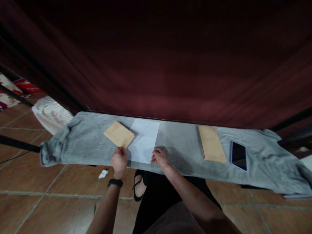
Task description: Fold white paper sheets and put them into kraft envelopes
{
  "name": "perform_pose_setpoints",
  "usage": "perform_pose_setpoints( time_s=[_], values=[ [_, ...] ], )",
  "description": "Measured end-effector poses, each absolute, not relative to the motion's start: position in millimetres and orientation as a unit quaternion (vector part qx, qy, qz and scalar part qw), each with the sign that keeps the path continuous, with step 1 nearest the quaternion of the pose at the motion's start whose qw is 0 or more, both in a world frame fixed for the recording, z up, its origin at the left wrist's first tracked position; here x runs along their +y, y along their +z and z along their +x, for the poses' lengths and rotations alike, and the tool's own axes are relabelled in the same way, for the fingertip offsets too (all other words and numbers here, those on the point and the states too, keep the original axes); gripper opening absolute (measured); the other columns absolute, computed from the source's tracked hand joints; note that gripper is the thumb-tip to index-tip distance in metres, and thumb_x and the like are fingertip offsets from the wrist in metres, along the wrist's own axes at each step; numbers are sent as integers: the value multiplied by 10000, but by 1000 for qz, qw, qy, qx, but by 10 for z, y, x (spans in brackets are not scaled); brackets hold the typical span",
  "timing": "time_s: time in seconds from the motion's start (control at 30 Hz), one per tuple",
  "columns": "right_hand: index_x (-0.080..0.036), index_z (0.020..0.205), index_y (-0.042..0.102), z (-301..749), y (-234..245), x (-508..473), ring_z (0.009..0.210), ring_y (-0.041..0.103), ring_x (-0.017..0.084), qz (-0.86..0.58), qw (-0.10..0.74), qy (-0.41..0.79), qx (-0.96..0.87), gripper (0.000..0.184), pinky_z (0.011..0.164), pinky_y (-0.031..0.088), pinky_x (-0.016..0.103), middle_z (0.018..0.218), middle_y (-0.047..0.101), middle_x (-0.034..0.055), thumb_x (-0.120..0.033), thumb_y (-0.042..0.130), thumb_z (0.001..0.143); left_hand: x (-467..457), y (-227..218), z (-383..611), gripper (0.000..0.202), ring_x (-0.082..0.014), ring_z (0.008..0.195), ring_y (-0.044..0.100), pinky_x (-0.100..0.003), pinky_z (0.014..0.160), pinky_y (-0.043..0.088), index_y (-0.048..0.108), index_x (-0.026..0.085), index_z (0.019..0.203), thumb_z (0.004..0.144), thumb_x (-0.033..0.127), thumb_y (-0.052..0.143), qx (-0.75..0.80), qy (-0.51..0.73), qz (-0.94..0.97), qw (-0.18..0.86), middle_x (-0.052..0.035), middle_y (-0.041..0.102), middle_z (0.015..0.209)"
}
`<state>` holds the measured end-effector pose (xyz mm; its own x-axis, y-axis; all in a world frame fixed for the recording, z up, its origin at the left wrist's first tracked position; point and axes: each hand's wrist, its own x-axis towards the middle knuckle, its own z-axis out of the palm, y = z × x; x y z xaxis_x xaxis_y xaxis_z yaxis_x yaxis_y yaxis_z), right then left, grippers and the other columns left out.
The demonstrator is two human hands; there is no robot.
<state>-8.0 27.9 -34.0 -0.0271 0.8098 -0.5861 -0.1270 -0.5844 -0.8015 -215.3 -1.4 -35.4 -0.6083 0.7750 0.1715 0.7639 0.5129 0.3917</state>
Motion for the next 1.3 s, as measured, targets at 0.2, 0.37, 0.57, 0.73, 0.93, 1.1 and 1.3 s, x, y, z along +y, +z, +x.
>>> perform_pose_setpoints(
  time_s=[0.2, 0.37, 0.57, 0.73, 0.93, 1.1, 1.3],
  values=[
    [-215, 861, 634, -80, -344, 277, 478, 555, 92, -596, 356, 656, -295, 122, 431, 534, 198, 646, 582, -60, -173, 645, 747, -9, -370, -2127, 269, -234, 844, 645, -297, 657, 398, 650, 149, 1143, 979, 267, 472, 876, 206, 436, 11, -130, 702, 1005],
    [-207, 738, 609, -125, -352, 324, 447, 530, 83, -593, 345, 653, -321, 57, 422, 498, 171, 575, 586, -59, -235, 641, 775, -14, -412, -2154, 260, -235, 874, 646, -307, 685, 405, 651, 155, 1137, 981, 256, 470, 866, 215, 452, 8, -127, 700, 1049],
    [-206, 667, 620, -225, -353, 416, 426, 544, 103, -604, 322, 624, -378, 86, 398, 458, 170, 483, 564, -51, -215, 660, 743, -10, -375, -2207, 249, -219, 859, 640, -300, 707, 428, 659, 151, 1094, 980, 266, 471, 849, 218, 481, -8, -112, 698, 1009],
    [-210, 763, 672, 80, -301, 425, 521, 575, 106, -609, 344, 570, -431, 84, 455, 444, 169, 645, 663, -35, -247, 598, 757, -5, -277, -2261, 256, -240, 920, 641, -315, 764, 461, 670, 161, 1027, 980, 270, 443, 825, 231, 514, -51, -110, 695, 991],
    [-200, 738, 666, 1144, -349, 226, 606, 571, 149, -639, 365, 496, -461, 206, 511, 410, 216, 629, 634, -15, -365, 543, 734, -26, -309, -2179, 261, -258, 950, 640, -347, 802, 493, 671, 173, 983, 975, 257, 424, 790, 224, 570, -34, -106, 698, 970],
    [-203, 683, 652, 1921, -485, -43, 564, 526, 148, -674, 374, 459, -442, 225, 484, 406, 235, 588, 599, -11, -418, 585, 673, -64, -398, -2002, 258, -276, 1039, 624, -407, 914, 506, 648, 178, 1092, 971, 285, 447, 750, 258, 608, -42, -116, 685, 1117],
    [-195, 718, 654, 2170, -617, -183, 517, 509, 141, -685, 366, 463, -427, 262, 409, 448, 244, 606, 579, -11, -441, 570, 685, -122, -549, -1274, 301, -293, 1173, 589, -488, 1038, 495, 640, 165, 1132, 993, 313, 418, 644, 334, 688, 1, -156, 629, 1232]
  ],
)
